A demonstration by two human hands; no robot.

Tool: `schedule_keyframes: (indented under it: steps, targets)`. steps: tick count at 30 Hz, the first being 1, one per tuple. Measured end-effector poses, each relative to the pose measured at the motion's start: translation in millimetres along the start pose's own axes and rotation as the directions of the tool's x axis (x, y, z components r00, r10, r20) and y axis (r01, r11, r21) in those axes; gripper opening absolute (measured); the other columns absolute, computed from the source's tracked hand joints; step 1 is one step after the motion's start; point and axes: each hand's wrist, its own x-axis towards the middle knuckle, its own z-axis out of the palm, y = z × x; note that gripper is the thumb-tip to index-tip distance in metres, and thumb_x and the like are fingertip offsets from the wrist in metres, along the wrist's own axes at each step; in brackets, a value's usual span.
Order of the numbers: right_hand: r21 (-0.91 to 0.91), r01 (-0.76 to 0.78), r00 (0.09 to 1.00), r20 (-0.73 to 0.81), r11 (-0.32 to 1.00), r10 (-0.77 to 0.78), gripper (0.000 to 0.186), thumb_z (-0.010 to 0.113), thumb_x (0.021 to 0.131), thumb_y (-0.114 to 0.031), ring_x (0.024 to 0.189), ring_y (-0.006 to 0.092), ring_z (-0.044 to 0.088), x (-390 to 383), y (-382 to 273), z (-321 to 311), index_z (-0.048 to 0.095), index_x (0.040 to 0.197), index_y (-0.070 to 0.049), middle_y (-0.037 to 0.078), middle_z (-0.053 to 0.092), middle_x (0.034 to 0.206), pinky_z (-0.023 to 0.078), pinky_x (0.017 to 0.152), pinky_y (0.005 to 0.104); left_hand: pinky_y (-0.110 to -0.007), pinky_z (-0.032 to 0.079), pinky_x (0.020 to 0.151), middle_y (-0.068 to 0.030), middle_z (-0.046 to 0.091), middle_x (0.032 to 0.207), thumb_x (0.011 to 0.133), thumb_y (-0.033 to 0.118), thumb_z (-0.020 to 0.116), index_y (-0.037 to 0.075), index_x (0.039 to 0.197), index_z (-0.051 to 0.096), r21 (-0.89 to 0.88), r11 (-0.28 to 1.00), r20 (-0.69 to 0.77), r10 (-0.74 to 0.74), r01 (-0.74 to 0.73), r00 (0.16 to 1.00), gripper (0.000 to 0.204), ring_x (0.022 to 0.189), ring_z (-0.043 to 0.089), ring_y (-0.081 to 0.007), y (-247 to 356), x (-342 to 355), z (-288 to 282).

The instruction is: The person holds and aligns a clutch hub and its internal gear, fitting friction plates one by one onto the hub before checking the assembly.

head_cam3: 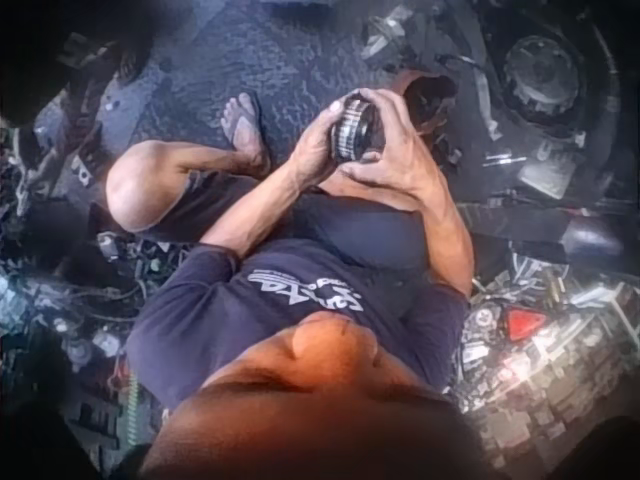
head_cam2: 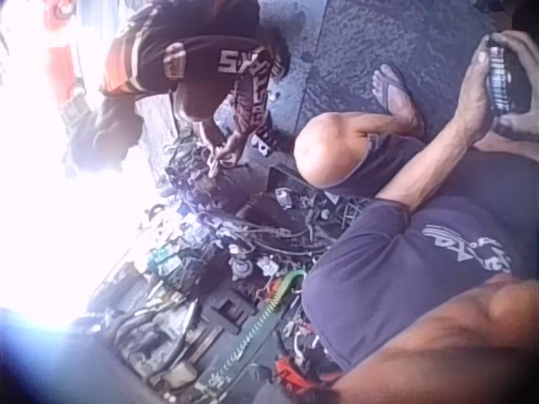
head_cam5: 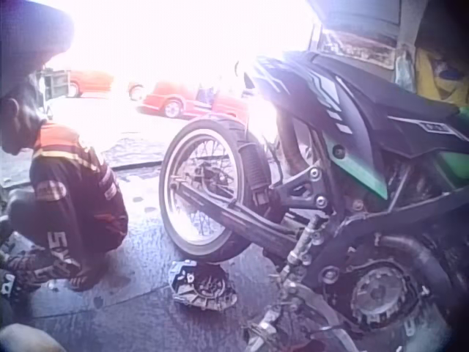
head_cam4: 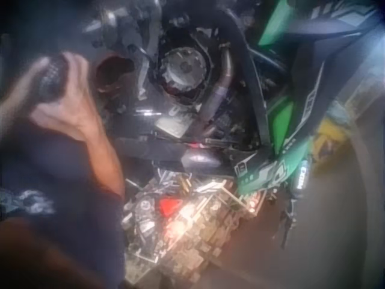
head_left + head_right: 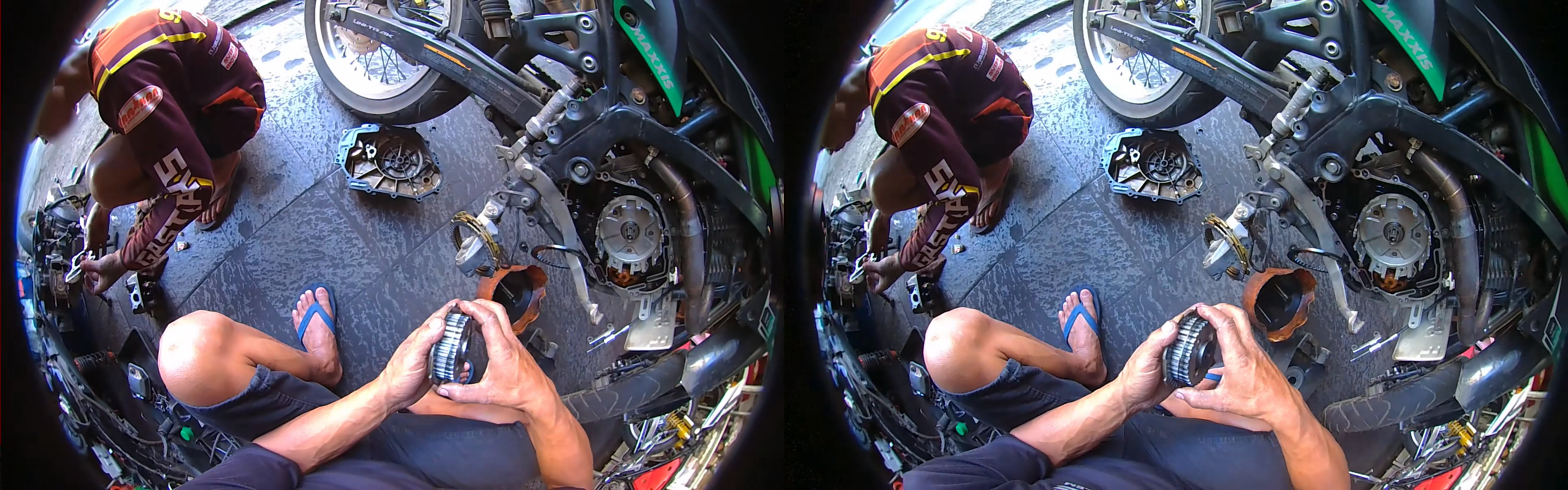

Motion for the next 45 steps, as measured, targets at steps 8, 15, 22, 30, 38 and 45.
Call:
schedule_keyframes:
  steps: [8,15,22,30,38,45]
  targets:
    - [0.066,-0.018,0.999,-0.047,0.998,0.021,0.082,0.081,0.079,-0.023,0.130,0.0376,0.059,-9.7,-9.1,0.5,0.046,0.149,0.003,0.026,0.046,0.151,0.064,0.087,0.0410,-0.045,0.054,0.103,-0.0055,0.062,0.131,0.104,0.043,0.060,0.011,0.149,0.047,-0.025,0.999,-0.161,0.041,-0.045,0.986,0.057,0.121,0.062,-0.0188,-3.9,-3.3,-1.4]
    - [-0.265,0.116,0.884,-0.413,0.957,-0.221,0.018,0.073,0.085,-0.001,0.083,0.0351,0.076,-17.8,-7.7,23.8,0.070,0.100,0.007,0.022,0.074,0.099,0.062,0.072,0.0397,-0.052,0.054,0.095,-0.0083,0.047,0.136,0.098,0.038,0.072,0.010,0.154,0.032,0.014,0.982,-0.235,0.186,-0.188,0.954,0.075,0.124,0.050,-0.0215,1.3,-3.5,2.4]
    - [-0.465,0.094,0.868,-0.394,0.880,-0.301,0.016,0.071,0.091,-0.007,0.079,0.0345,0.074,-17.2,-10.8,28.6,0.068,0.102,0.005,0.020,0.072,0.091,0.061,0.067,0.0412,-0.046,0.054,0.095,-0.0027,0.052,0.120,0.094,0.038,0.076,0.012,0.148,0.037,-0.032,0.980,-0.279,0.181,-0.197,0.943,0.072,0.111,0.057,-0.0167,1.6,-8.3,12.8]
    - [-0.454,0.052,0.846,-0.453,0.890,-0.280,0.013,0.073,0.091,-0.006,0.075,0.0334,0.074,-15.6,-13.3,30.2,0.067,0.097,0.003,0.018,0.072,0.090,0.061,0.064,0.0394,-0.049,0.052,0.100,-0.0075,0.049,0.127,0.093,0.040,0.079,0.009,0.148,0.037,0.095,0.972,-0.332,0.234,-0.215,0.914,0.076,0.119,0.053,-0.0199,3.3,-10.8,17.9]
    - [-0.453,0.047,0.847,-0.454,0.890,-0.276,0.011,0.075,0.087,-0.005,0.073,0.0309,0.074,-16.5,-17.7,29.0,0.066,0.090,0.002,0.016,0.072,0.086,0.060,0.062,0.0383,-0.047,0.052,0.100,-0.0080,0.049,0.131,0.093,0.037,0.078,0.010,0.151,0.035,0.085,0.976,-0.287,0.218,-0.202,0.933,0.078,0.121,0.053,-0.0203,3.5,-9.2,12.5]
    - [-0.483,0.105,0.826,-0.445,0.870,-0.347,0.010,0.074,0.089,-0.004,0.072,0.0318,0.073,-17.0,-20.3,29.8,0.067,0.093,0.002,0.016,0.071,0.086,0.060,0.062,0.0381,-0.050,0.055,0.101,-0.0111,0.051,0.140,0.091,0.037,0.077,0.011,0.150,0.037,-0.058,0.971,-0.207,0.215,-0.231,0.955,0.075,0.125,0.057,-0.0245,-0.7,-7.1,5.0]
